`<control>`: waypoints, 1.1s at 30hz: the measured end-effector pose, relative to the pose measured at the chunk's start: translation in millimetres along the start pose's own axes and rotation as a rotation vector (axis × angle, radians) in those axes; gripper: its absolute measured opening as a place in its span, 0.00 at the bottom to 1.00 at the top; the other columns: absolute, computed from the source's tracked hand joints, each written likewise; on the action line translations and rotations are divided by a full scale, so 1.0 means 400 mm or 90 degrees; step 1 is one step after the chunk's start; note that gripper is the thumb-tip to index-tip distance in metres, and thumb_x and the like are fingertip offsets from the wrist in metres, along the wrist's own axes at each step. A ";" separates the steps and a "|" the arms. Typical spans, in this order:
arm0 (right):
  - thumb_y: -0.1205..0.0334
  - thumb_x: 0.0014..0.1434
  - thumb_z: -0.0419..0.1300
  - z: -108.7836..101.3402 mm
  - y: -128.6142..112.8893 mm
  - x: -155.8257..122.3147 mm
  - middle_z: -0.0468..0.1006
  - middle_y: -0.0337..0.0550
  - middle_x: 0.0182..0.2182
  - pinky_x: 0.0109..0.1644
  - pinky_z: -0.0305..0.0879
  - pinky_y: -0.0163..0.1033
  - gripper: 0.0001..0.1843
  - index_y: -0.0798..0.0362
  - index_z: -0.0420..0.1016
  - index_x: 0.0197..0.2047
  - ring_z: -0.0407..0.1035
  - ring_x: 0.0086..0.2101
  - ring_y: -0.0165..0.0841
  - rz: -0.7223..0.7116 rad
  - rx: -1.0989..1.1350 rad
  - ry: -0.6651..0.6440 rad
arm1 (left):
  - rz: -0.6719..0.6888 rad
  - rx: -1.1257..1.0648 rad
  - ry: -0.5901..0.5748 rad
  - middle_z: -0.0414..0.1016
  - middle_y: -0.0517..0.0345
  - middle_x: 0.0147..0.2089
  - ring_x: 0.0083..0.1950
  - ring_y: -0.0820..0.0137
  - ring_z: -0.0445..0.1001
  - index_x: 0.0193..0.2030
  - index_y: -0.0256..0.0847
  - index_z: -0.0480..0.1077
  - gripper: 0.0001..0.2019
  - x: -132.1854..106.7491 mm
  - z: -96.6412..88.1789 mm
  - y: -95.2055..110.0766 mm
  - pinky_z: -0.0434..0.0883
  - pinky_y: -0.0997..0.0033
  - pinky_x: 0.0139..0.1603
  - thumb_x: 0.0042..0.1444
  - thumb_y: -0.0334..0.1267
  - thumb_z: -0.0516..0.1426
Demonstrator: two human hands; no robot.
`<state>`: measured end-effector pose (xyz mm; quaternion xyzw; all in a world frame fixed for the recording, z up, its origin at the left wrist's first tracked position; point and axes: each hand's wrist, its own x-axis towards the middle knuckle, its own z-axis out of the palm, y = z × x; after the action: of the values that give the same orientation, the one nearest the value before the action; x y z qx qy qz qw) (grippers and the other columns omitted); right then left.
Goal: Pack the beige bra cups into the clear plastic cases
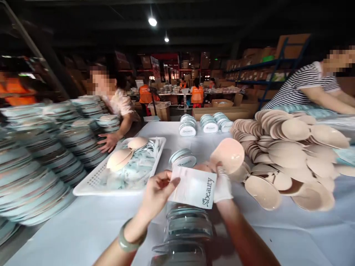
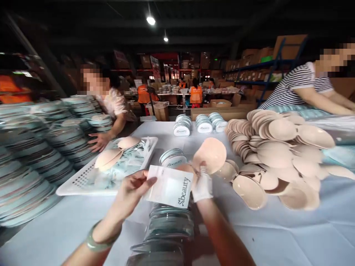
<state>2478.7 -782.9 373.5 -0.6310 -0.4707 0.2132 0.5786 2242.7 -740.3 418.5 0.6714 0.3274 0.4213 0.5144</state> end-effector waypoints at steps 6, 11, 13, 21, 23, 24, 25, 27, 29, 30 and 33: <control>0.37 0.60 0.56 0.075 -0.043 -0.034 0.76 0.60 0.57 0.62 0.72 0.45 0.38 0.62 0.69 0.59 0.75 0.55 0.42 0.234 0.484 0.279 | 0.062 0.060 0.150 0.64 0.58 0.29 0.35 0.67 0.69 0.24 0.43 0.62 0.19 0.010 0.109 -0.111 0.66 0.72 0.31 0.56 0.54 0.59; 0.64 0.62 0.55 -0.035 -0.100 -0.086 0.75 0.59 0.58 0.65 0.67 0.56 0.27 0.58 0.70 0.64 0.70 0.59 0.48 -0.230 -0.340 -0.029 | 0.003 -0.022 0.173 0.61 0.66 0.25 0.26 0.75 0.59 0.32 0.42 0.64 0.16 0.022 0.064 -0.102 0.60 0.76 0.26 0.48 0.49 0.64; 0.66 0.62 0.57 -0.053 -0.126 -0.119 0.68 0.61 0.65 0.66 0.65 0.60 0.28 0.57 0.68 0.66 0.63 0.64 0.52 -0.466 -0.541 -0.181 | -0.028 -0.084 0.181 0.65 0.67 0.27 0.27 0.74 0.62 0.42 0.42 0.65 0.24 0.016 0.046 -0.077 0.61 0.77 0.25 0.42 0.49 0.68; 0.58 0.66 0.59 -0.049 -0.049 -0.204 0.82 0.45 0.49 0.51 0.78 0.37 0.21 0.52 0.72 0.61 0.80 0.45 0.36 -0.404 -0.237 -0.122 | -0.107 -0.269 -0.182 0.68 0.44 0.68 0.65 0.46 0.71 0.71 0.48 0.61 0.47 -0.160 -0.021 -0.058 0.74 0.52 0.60 0.48 0.62 0.68; 0.60 0.65 0.60 -0.074 -0.015 -0.220 0.83 0.46 0.47 0.46 0.80 0.36 0.23 0.53 0.70 0.62 0.81 0.42 0.36 -0.309 -0.212 -0.115 | -0.065 -0.203 -0.164 0.63 0.46 0.73 0.74 0.46 0.61 0.77 0.53 0.51 0.45 -0.228 -0.039 -0.121 0.64 0.45 0.71 0.58 0.61 0.63; 0.59 0.65 0.60 -0.085 -0.006 -0.226 0.83 0.47 0.46 0.44 0.80 0.35 0.23 0.54 0.70 0.62 0.81 0.41 0.37 -0.262 -0.207 -0.139 | -0.042 -0.134 -0.121 0.60 0.48 0.75 0.76 0.48 0.56 0.77 0.55 0.50 0.41 -0.258 -0.039 -0.157 0.58 0.44 0.75 0.62 0.56 0.62; 0.59 0.66 0.59 -0.095 -0.004 -0.229 0.83 0.47 0.46 0.44 0.79 0.35 0.21 0.54 0.71 0.61 0.80 0.42 0.36 -0.215 -0.204 -0.193 | -0.023 -0.062 -0.081 0.57 0.51 0.76 0.78 0.50 0.53 0.77 0.58 0.51 0.38 -0.284 -0.032 -0.191 0.54 0.44 0.76 0.64 0.52 0.61; 0.56 0.68 0.57 -0.104 -0.020 -0.229 0.84 0.44 0.45 0.44 0.77 0.35 0.15 0.51 0.77 0.54 0.80 0.42 0.35 -0.137 -0.235 -0.362 | -0.012 0.055 -0.040 0.53 0.54 0.78 0.79 0.52 0.50 0.74 0.60 0.55 0.32 -0.318 -0.003 -0.241 0.55 0.44 0.76 0.66 0.45 0.60; 0.55 0.68 0.57 -0.099 -0.057 -0.221 0.84 0.42 0.42 0.40 0.73 0.35 0.12 0.51 0.79 0.46 0.79 0.39 0.35 -0.138 -0.350 -0.524 | -0.018 0.109 -0.042 0.53 0.53 0.78 0.78 0.52 0.53 0.72 0.59 0.59 0.29 -0.329 0.028 -0.260 0.60 0.45 0.74 0.67 0.45 0.59; 0.56 0.68 0.58 -0.090 -0.079 -0.216 0.84 0.42 0.40 0.37 0.71 0.36 0.11 0.51 0.79 0.45 0.79 0.37 0.36 -0.165 -0.435 -0.584 | -0.019 0.126 -0.044 0.53 0.52 0.77 0.77 0.52 0.54 0.72 0.59 0.59 0.28 -0.327 0.040 -0.260 0.61 0.45 0.73 0.66 0.45 0.59; 0.64 0.68 0.56 -0.037 -0.143 -0.202 0.83 0.45 0.35 0.31 0.68 0.40 0.09 0.53 0.77 0.46 0.79 0.34 0.42 -0.219 -0.697 -0.708 | 0.000 0.164 -0.070 0.55 0.50 0.76 0.77 0.50 0.54 0.72 0.59 0.58 0.30 -0.315 0.055 -0.245 0.60 0.42 0.73 0.65 0.45 0.61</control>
<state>2433.3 -865.2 408.1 -0.5450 -0.8190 0.1432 -0.1081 2207.8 -834.2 292.3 0.7538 0.3501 0.3382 0.4414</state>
